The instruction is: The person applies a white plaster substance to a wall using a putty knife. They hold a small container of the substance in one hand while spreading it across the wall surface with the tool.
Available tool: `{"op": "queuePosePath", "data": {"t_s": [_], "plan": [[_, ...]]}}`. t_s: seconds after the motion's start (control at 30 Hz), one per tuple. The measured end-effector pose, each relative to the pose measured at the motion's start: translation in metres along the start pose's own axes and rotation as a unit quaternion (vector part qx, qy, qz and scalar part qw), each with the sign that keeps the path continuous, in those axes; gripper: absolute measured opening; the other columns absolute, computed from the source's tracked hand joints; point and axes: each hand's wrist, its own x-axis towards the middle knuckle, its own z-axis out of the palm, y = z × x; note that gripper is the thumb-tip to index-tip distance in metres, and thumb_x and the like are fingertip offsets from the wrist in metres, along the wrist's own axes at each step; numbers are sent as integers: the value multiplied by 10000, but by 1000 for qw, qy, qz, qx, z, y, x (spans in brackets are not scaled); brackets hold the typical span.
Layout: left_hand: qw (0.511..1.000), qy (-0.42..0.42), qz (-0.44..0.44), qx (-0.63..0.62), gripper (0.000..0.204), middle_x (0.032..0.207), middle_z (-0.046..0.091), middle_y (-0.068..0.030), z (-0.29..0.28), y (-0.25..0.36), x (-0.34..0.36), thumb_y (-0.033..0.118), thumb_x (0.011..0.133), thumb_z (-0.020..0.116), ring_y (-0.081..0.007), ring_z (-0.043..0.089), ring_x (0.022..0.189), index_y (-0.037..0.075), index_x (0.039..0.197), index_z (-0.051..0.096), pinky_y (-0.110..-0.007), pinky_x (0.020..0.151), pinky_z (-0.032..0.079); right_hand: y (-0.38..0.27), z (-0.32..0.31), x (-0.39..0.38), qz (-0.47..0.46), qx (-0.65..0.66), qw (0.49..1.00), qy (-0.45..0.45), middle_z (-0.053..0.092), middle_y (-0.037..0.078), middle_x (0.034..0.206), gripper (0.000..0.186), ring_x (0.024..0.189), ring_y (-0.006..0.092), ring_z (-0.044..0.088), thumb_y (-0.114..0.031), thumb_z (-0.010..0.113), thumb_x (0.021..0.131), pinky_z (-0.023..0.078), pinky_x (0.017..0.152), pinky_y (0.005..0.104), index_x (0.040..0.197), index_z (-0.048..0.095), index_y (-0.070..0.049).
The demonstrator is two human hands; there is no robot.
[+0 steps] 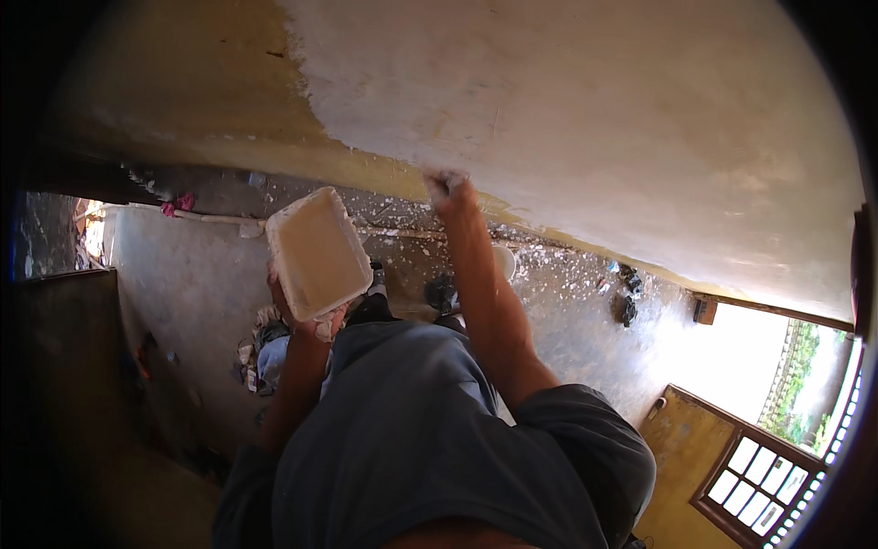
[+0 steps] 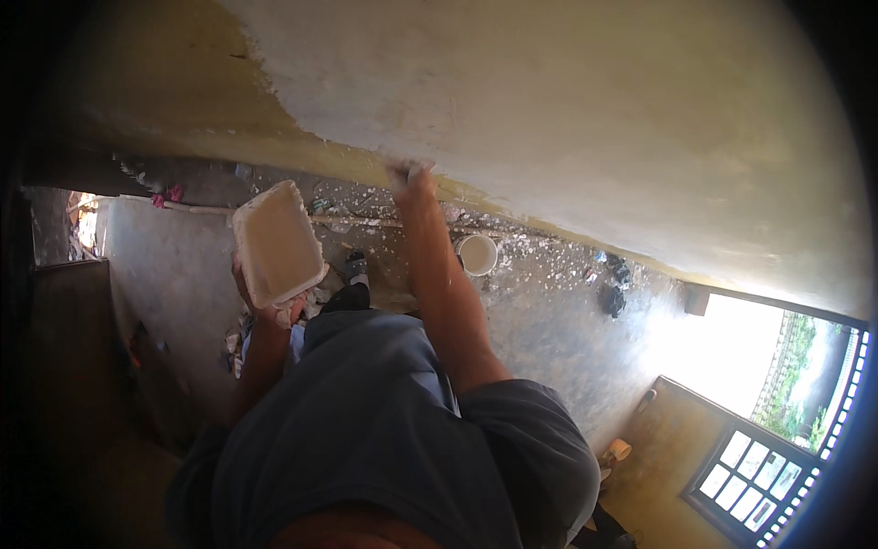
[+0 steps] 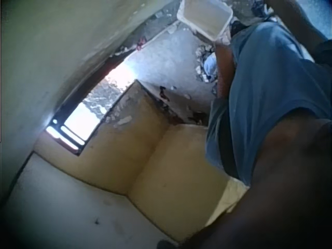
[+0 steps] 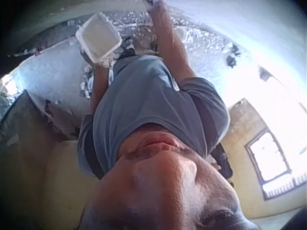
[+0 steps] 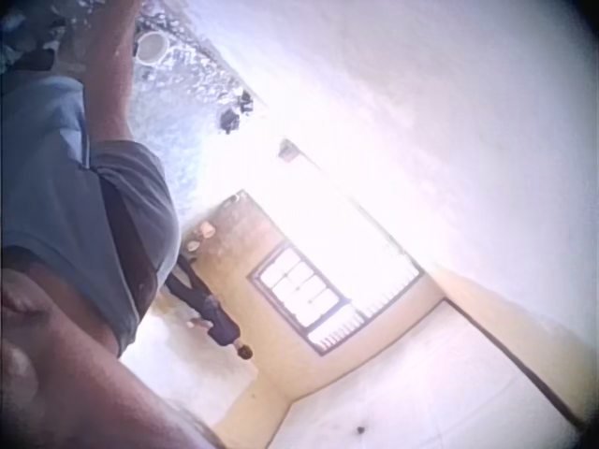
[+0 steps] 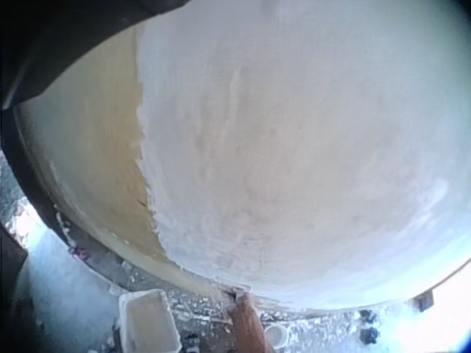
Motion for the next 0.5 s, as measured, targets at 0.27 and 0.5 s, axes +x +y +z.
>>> {"op": "queuePosePath", "data": {"t_s": [0.27, 0.5], "plan": [[1000, 19, 7, -9, 719, 1404, 532, -98, -24, 3, -3, 654, 942, 445, -353, 571, 1236, 192, 1492, 398, -665, 915, 521, -43, 148, -172, -68, -73, 983, -154, 601, 145, 1127, 308, 1039, 294, 653, 23, 542, 958, 597, 923, 450, 1260, 490, -6], [999, -19, -23, -13, 684, 1380, 560, -37, -18, 8, 0, 647, 908, 511, -284, 572, 1235, 210, 1433, 481, -555, 950, 520, 3, -34, -40, -24, 7, 988, 155, 558, 107, 1265, 437, 1110, 271, 609, 10, 567, 955, 576, 869, 465, 1367, 450, -81]]}}
